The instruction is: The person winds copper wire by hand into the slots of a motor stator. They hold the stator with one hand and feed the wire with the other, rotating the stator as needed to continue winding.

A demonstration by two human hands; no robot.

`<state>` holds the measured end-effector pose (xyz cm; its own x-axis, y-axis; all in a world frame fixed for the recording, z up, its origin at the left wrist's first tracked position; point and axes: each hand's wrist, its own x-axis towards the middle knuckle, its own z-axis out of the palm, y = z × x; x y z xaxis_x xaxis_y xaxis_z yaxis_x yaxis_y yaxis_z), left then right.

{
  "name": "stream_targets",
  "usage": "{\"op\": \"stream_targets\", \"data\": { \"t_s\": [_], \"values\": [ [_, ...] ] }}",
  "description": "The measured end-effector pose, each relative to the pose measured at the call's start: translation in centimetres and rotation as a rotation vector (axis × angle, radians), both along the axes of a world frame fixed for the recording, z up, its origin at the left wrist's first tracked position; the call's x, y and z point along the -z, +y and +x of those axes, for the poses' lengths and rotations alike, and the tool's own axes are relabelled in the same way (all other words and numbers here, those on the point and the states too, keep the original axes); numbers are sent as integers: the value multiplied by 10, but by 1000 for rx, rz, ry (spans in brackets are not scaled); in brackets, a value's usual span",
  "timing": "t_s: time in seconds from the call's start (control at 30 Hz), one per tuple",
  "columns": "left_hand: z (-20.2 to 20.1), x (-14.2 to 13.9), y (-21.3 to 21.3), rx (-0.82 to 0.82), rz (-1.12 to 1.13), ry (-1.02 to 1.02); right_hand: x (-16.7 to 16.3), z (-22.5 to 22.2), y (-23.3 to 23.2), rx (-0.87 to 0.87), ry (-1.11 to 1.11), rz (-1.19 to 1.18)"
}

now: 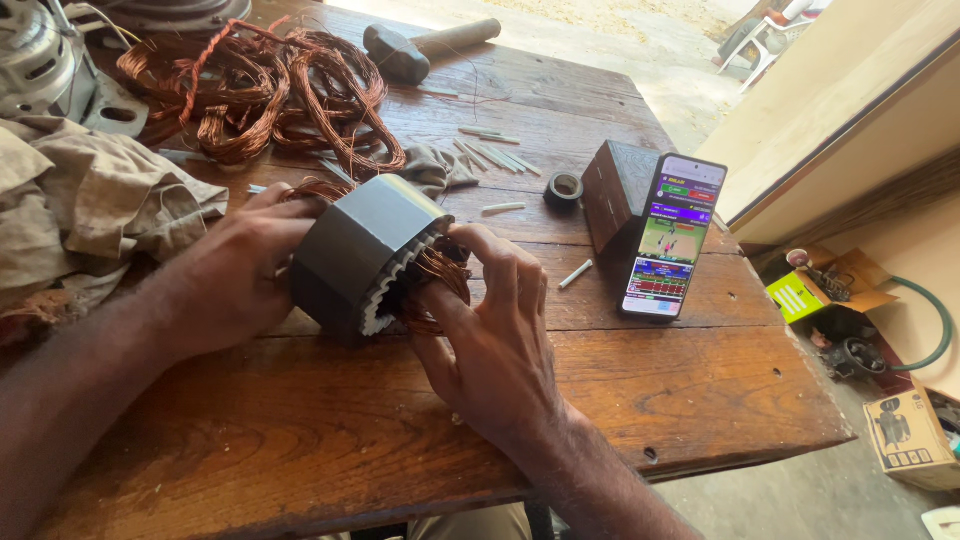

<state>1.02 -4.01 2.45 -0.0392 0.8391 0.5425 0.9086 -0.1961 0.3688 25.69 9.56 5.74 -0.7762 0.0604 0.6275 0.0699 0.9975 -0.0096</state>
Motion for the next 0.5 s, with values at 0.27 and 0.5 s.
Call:
{"op": "stream_targets", "data": {
  "t_s": [0.27, 0.5],
  "values": [
    [4, -3, 2, -54, -66, -114, 5, -2, 4, -7, 33, 9],
    [9, -10, 1, -63, -81, -52, 4, -1, 2, -9, 28, 8]
  ]
}}
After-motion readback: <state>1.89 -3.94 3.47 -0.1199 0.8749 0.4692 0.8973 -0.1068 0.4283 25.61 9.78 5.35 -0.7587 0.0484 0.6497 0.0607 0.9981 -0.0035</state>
